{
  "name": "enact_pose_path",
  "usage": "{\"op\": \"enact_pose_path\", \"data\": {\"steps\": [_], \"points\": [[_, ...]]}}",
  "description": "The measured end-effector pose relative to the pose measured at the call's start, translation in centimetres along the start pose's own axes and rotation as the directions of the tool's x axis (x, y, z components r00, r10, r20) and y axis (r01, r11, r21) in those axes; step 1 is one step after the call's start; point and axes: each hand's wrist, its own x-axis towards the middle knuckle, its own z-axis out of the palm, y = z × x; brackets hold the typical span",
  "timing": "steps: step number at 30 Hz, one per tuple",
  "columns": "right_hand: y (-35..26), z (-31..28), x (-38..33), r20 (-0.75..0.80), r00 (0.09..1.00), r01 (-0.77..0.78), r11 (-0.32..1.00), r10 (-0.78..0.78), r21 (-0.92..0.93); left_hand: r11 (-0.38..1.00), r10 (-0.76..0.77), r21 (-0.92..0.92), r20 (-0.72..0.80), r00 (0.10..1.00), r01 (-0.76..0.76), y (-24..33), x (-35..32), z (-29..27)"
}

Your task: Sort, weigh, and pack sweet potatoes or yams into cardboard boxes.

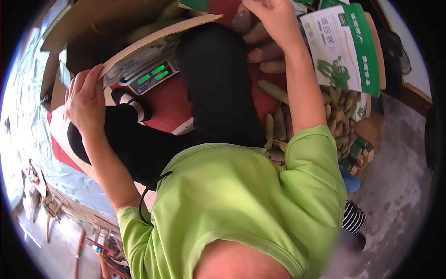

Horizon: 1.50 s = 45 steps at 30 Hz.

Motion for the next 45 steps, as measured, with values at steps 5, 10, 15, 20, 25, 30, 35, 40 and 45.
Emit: {"op": "enact_pose_path", "data": {"steps": [5, 10, 15, 20, 25, 30, 35, 40, 45], "points": [[12.9, -7.2, -10.5, -0.188, 0.951, -0.301, 0.879, 0.246, -0.371, 0.998, 0.044, 0.053, -0.019, 0.999, -0.043, 0.1, 0.1, 0.9], [23.9, -11.0, -23.2, -0.310, 0.806, -0.592, 0.681, 0.504, -0.430, 0.996, 0.079, 0.039, -0.081, 0.994, -0.076, -0.2, 0.0, 0.7], [24.2, -10.4, -30.1, -0.328, 0.063, -0.932, 0.173, 0.942, 0.317, 0.997, 0.072, -0.027, -0.178, 0.981, -0.078, -1.9, -0.2, 0.5], [29.6, -10.2, -36.2, -0.156, -0.173, -0.709, -0.013, 0.973, 0.705, 0.972, -0.157, -0.210, -0.232, 0.960, 0.109, -4.0, -0.7, -0.2], [31.3, -10.1, -36.4, 0.075, -0.192, -0.355, -0.140, 0.978, 0.924, 0.919, -0.343, -0.282, -0.227, 0.911, 0.275, -4.7, -0.2, -0.6], [32.5, -8.5, -33.5, 0.053, -0.251, -0.164, -0.096, 0.967, 0.982, 0.904, -0.358, -0.327, -0.233, 0.905, 0.273, -5.0, -0.4, -0.4], [35.1, -8.4, -33.8, 0.066, -0.185, -0.209, -0.104, 0.981, 0.972, 0.895, -0.378, -0.329, -0.201, 0.904, 0.301, -4.5, 0.0, 0.1], [36.0, -7.9, -32.8, -0.003, -0.188, -0.204, -0.037, 0.982, 0.978, 0.876, -0.416, -0.348, -0.193, 0.889, 0.334, -4.9, -0.4, 0.1], [36.8, -8.5, -32.9, 0.038, -0.259, -0.154, -0.080, 0.965, 0.985, 0.866, -0.426, -0.359, -0.162, 0.890, 0.349, -4.8, -0.3, -0.3]]}}
